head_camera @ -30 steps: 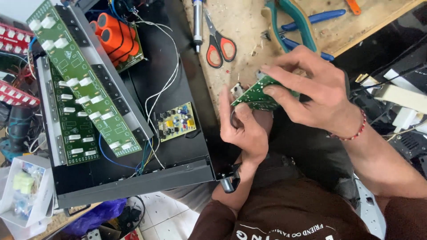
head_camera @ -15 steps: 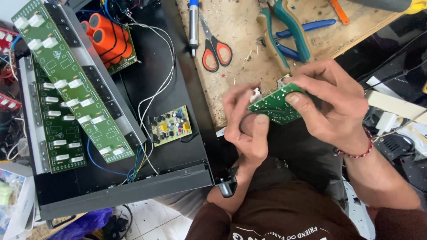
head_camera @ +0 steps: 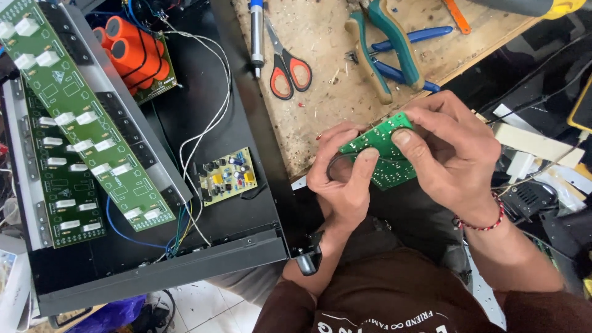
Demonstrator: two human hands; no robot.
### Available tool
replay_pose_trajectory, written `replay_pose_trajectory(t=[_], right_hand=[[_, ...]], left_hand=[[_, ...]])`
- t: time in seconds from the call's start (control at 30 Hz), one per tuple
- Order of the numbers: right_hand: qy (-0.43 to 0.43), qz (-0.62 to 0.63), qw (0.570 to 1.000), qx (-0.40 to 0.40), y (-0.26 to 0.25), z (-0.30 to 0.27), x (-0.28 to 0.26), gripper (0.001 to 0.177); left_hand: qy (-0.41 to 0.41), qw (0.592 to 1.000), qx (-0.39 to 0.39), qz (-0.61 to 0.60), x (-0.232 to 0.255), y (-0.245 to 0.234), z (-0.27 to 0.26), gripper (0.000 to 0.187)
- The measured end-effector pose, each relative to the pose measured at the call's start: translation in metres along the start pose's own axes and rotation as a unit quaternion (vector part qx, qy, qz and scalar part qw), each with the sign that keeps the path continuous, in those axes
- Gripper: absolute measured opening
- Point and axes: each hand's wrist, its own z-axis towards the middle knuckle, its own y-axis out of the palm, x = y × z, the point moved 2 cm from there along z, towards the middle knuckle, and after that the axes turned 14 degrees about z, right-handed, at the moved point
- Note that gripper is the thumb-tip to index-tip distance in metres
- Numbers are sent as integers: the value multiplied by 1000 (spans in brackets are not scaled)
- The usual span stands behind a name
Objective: The person is soldering wires to a small circuit board using a soldering iron and solder wire. They also use pliers to trim excess wire and handle a larger circuit board, placing the components on a cluttered workbench.
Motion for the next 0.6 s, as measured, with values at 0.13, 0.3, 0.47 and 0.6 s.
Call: replay_pose_trajectory(t=[0.13, 0.3, 0.47, 0.6], right_hand=[[18, 13, 1000, 15, 4, -4, 3, 28], [-18, -7, 1000, 21, 5, -10, 6, 33], [-25, -40, 998, 30, 15, 1, -13, 22], [-45, -64, 997, 27, 16, 1, -17, 19]], left_hand=[[-18, 1000, 10, 5, 3, -1, -2, 21], [-38, 999, -2, 9, 5, -4, -1, 19], [-24, 999, 7, -36, -3, -1, -3, 18], [-25, 994, 12, -110, -7, 1, -5, 19]])
